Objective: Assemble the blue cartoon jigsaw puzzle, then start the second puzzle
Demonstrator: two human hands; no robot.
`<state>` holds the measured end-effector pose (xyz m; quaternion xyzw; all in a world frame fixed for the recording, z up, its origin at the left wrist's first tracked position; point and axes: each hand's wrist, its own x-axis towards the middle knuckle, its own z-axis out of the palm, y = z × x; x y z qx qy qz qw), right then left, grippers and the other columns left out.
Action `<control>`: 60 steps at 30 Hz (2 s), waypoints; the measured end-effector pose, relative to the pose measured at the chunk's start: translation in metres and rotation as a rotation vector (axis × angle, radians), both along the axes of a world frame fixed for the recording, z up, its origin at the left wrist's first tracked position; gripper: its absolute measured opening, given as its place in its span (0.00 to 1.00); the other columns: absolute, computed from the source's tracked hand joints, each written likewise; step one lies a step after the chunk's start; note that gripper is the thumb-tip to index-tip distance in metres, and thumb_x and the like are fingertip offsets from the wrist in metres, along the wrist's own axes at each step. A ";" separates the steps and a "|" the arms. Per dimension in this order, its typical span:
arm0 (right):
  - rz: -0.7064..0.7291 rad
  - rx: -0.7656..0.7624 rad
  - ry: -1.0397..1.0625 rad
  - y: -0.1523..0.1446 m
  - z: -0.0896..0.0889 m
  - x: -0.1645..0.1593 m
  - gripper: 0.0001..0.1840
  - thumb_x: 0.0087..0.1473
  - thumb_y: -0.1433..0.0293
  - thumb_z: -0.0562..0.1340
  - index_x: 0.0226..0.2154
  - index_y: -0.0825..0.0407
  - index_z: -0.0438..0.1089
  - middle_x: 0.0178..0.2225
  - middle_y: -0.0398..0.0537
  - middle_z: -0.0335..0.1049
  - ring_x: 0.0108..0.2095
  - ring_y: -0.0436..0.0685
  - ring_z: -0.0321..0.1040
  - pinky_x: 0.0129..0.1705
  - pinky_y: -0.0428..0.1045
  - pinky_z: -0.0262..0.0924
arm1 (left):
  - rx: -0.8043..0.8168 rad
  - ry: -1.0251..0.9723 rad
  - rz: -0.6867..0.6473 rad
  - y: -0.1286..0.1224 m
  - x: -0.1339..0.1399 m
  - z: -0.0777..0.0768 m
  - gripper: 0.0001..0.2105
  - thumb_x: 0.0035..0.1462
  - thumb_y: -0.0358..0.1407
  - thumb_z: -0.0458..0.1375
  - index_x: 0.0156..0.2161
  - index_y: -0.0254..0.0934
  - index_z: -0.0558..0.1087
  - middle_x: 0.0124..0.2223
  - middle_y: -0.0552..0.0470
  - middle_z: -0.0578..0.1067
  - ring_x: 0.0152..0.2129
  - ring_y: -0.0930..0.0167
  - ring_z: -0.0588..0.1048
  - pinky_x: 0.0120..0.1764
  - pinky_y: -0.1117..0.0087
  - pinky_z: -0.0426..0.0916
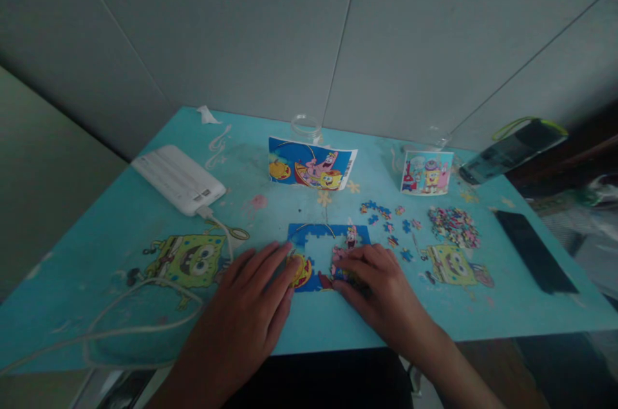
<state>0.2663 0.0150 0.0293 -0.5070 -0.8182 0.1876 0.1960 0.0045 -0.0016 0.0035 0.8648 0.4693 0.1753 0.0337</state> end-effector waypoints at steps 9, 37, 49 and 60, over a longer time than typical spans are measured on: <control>-0.111 -0.097 0.265 0.003 0.008 0.014 0.05 0.63 0.65 0.64 0.38 0.46 0.76 0.37 0.45 0.77 0.38 0.55 0.72 0.43 0.52 0.66 | -0.020 0.005 0.007 0.000 -0.001 -0.001 0.21 0.67 0.33 0.52 0.63 0.42 0.67 0.66 0.47 0.66 0.63 0.58 0.63 0.62 0.48 0.59; -0.158 -0.151 0.198 0.053 0.006 0.010 0.09 0.60 0.68 0.64 0.41 0.47 0.81 0.35 0.47 0.81 0.33 0.57 0.77 0.37 0.52 0.71 | -0.019 0.009 0.007 0.000 -0.001 0.000 0.21 0.66 0.32 0.53 0.63 0.41 0.67 0.67 0.46 0.65 0.62 0.58 0.63 0.62 0.48 0.58; -0.070 -0.040 0.171 0.054 0.003 0.015 0.09 0.61 0.70 0.63 0.41 0.46 0.80 0.38 0.49 0.79 0.40 0.58 0.74 0.45 0.55 0.68 | -0.037 0.012 0.001 0.000 -0.002 -0.002 0.22 0.66 0.32 0.53 0.64 0.42 0.66 0.67 0.47 0.65 0.63 0.58 0.63 0.62 0.47 0.58; -0.054 0.002 0.160 0.048 0.001 0.021 0.10 0.60 0.67 0.66 0.44 0.45 0.79 0.40 0.49 0.76 0.42 0.58 0.73 0.46 0.56 0.68 | -0.014 0.013 0.010 0.000 0.000 0.002 0.20 0.66 0.32 0.52 0.62 0.40 0.67 0.65 0.46 0.67 0.62 0.58 0.64 0.61 0.48 0.59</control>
